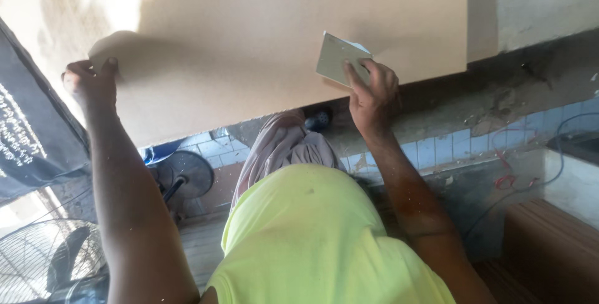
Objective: The person applies white glue to a rectangular piece of cardboard using a small block, then places a black fabric with gold lettering onto the glued surface and presses it down. The person repeats the glue application on another piece of cardboard.
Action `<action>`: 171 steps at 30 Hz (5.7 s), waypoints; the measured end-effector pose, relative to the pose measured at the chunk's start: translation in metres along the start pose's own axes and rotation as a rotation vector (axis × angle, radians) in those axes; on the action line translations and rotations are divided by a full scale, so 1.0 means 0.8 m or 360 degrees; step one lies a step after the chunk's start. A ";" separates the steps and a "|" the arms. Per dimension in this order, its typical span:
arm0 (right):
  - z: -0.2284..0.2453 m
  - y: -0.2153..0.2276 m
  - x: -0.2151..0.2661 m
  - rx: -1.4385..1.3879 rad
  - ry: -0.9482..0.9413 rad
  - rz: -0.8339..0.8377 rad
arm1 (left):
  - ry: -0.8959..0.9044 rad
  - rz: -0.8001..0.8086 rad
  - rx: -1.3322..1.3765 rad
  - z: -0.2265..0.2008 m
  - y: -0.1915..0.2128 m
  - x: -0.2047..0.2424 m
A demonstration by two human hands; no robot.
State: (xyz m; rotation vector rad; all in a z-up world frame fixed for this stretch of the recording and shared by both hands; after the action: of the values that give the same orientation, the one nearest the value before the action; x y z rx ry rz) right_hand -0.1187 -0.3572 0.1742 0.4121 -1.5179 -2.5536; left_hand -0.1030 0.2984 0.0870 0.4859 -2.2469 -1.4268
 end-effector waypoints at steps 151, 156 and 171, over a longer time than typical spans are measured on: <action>0.174 -0.072 0.144 0.0296 0.0068 0.0094 | -0.1352 0.0737 -0.0320 -0.263 -0.082 0.138; 0.098 -0.030 0.120 0.0513 -0.0317 -0.0054 | -0.1407 0.0692 -0.0282 -0.243 -0.104 0.131; 0.158 -0.051 0.014 0.0028 -0.0125 0.0000 | -0.1420 0.0596 -0.0259 -0.234 -0.115 0.127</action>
State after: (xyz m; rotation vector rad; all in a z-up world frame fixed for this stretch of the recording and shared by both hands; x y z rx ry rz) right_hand -0.1670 -0.2348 0.1937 0.3171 -1.5672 -2.5868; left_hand -0.0840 0.0670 0.0908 -0.7417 -2.5941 -1.7978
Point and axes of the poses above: each hand's wrist, its own x-axis away from the middle knuckle, its own y-axis out of the back of the hand, z = x × y, the point moved 5 cm from there along -x, towards the middle knuckle, and after that the axes turned 10 degrees about z, right-handed, at the moved point
